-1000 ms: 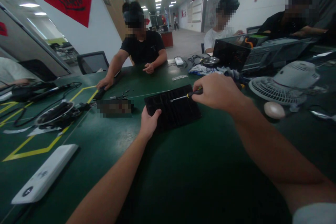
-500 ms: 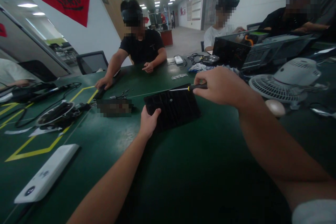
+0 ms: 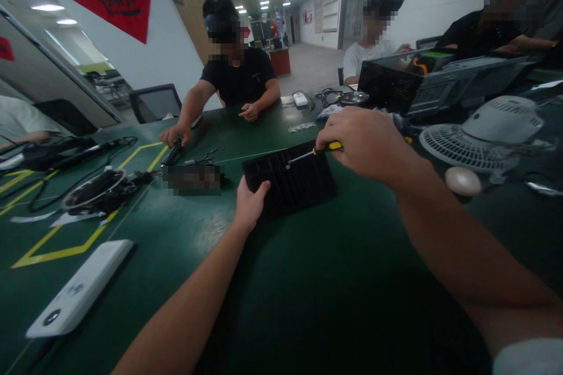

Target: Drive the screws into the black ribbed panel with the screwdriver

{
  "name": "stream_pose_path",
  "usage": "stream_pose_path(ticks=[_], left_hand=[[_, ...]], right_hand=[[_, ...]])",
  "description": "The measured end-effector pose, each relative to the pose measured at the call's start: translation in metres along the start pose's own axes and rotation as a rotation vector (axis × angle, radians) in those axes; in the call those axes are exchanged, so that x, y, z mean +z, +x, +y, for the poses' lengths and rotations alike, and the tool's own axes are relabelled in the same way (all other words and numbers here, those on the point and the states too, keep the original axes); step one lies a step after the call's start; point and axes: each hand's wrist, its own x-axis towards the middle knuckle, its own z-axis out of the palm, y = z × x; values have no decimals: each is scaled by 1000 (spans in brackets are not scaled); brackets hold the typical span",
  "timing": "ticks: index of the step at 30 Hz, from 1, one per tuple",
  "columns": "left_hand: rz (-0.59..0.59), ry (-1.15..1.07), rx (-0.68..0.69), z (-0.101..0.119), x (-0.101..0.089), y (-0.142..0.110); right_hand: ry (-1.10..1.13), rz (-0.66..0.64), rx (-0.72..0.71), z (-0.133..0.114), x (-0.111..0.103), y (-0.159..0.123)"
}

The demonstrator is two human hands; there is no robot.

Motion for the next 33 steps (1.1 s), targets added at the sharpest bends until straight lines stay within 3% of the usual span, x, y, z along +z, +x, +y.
stream_pose_path(ticks=[19,33], left_hand=[[-8,-48,-25,4,0,-2],[6,-30,-6,2,1,-1]], right_hand=[[19,-15,-46,2,8,4],[-4,-75,0,-7,4,5]])
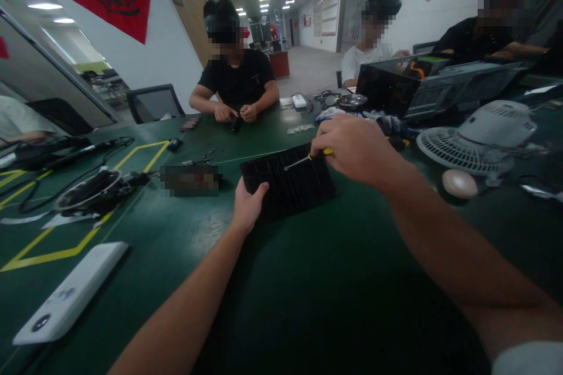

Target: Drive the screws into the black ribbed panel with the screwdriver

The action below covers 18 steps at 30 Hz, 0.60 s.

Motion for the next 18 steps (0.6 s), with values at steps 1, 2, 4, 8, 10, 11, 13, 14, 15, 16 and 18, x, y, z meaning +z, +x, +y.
stream_pose_path(ticks=[1,2,4,8,10,11,13,14,15,16,18], left_hand=[[-2,-2,-1,0,0,0],[-3,-4,-2,1,0,-1],[-4,-1,-7,1,0,-1],[-4,8,-2,1,0,-1],[-3,3,6,1,0,-1],[-4,0,5,2,0,-2],[-9,-7,-2,3,0,-2],[-10,-8,-6,3,0,-2],[-11,-9,-9,3,0,-2],[-9,-8,-11,3,0,-2],[-7,-6,-13,3,0,-2]], right_hand=[[3,-1,-2,1,0,0],[8,1,-4,1,1,0],[17,3,3,2,1,-1],[13,-7,53,1,-1,-3],[8,-17,78,0,-3,-4],[6,-24,90,-1,-4,-5],[2,-41,112,-3,-7,-6],[0,-52,125,-4,-7,-6],[-2,-64,142,-5,-8,-6],[-5,-78,161,-6,-9,-6],[-9,-120,206,-8,-9,-6]])
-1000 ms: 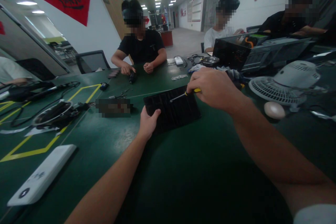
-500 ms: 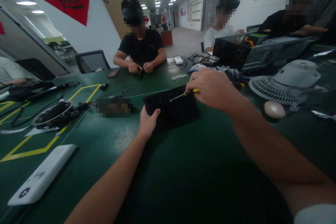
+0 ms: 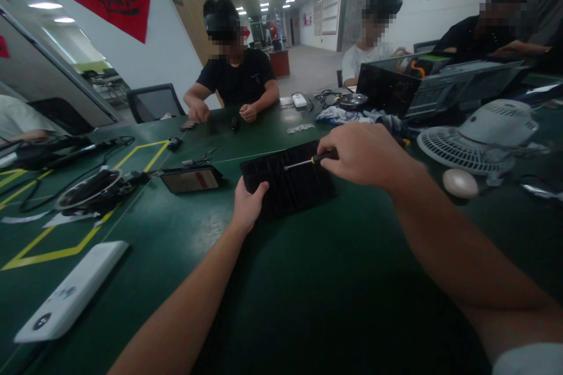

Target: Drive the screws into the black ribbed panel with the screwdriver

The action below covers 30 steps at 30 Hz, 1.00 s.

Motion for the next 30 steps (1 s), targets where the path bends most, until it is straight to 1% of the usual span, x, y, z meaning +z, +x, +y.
stream_pose_path(ticks=[3,5,11,15,23,30], left_hand=[[-2,10,2,-1,0,1],[-4,17,11,-2,-1,1],[-5,9,16,-3,0,2],[-4,0,11,-4,-1,2],[-6,-26,9,-5,0,1],[-10,-25,-2,-5,0,2]], right_hand=[[-3,-64,49,-2,-2,0],[12,-68,47,0,-3,-1],[50,98,1,9,-3,-2],[43,132,-42,10,-2,-1],[48,120,-48,6,1,1],[49,88,-3,3,0,0]])
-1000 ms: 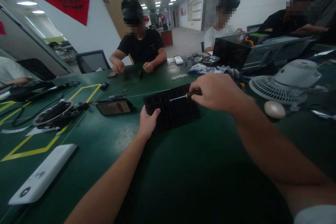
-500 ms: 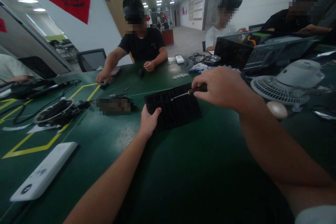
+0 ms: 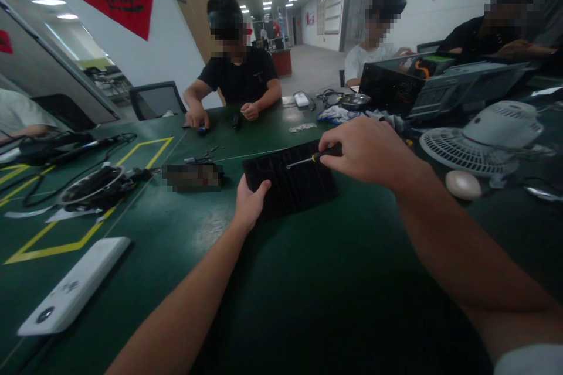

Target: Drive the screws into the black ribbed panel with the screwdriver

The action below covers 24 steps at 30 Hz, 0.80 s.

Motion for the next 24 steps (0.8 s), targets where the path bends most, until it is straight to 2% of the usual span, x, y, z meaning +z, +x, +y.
stream_pose_path(ticks=[9,24], left_hand=[[13,30,36,-4,-1,1],[3,1,18,-2,0,0]], right_hand=[[-2,-17,9,0,1,-1],[-4,-64,49,-2,0,0]])
